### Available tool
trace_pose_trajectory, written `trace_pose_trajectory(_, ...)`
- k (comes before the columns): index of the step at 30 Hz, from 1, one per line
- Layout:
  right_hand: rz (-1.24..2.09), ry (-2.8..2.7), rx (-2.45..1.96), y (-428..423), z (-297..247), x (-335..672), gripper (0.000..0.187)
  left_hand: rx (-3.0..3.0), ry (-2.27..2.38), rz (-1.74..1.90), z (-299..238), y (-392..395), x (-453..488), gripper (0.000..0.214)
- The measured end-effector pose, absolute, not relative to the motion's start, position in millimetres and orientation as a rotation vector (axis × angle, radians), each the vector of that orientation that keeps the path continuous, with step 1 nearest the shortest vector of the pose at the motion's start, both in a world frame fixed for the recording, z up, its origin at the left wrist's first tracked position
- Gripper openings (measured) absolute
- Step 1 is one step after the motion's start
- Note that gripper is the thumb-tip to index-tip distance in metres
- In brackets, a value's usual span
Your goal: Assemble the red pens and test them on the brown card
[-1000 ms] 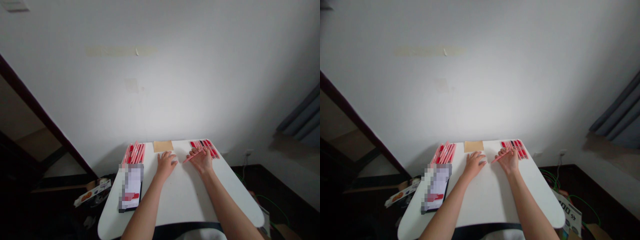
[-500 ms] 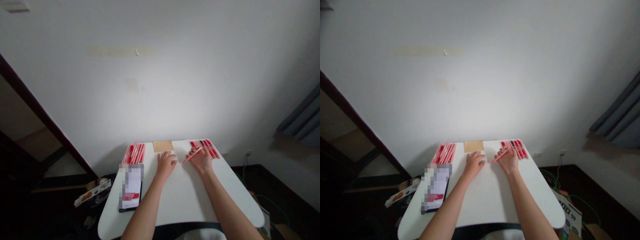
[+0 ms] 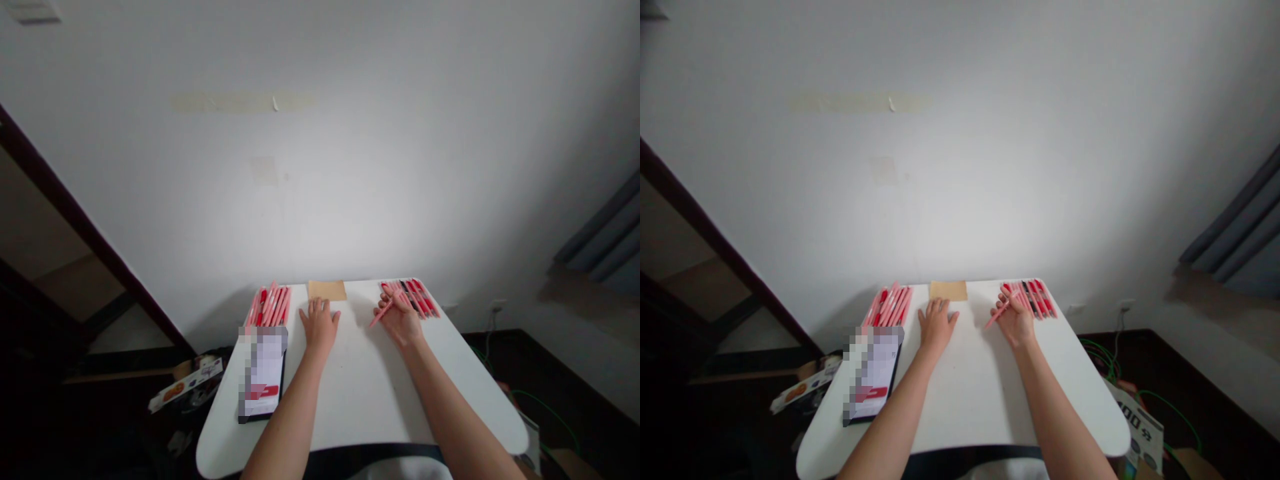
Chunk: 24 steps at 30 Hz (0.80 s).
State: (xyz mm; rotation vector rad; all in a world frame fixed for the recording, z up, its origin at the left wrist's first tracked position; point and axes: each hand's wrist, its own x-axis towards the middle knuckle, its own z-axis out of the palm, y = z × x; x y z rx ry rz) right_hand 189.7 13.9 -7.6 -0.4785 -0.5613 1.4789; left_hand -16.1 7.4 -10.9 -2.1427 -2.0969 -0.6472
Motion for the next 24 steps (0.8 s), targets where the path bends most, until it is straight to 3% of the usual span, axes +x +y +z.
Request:
trace_pose_trajectory(15, 1.317, -0.577, -0.591, 14.5, -10.7, 184.1, 0.026, -2.171, -2.077, -0.705, -10.8, 6.5, -15.5, 0.034)
trace_pose_trajectory(24, 1.007, -0.735, -0.771, 13.6, -8.4, 177.1, 0.032, -2.266, -2.050, -0.769, -7.4, 3.7, -11.2, 0.029)
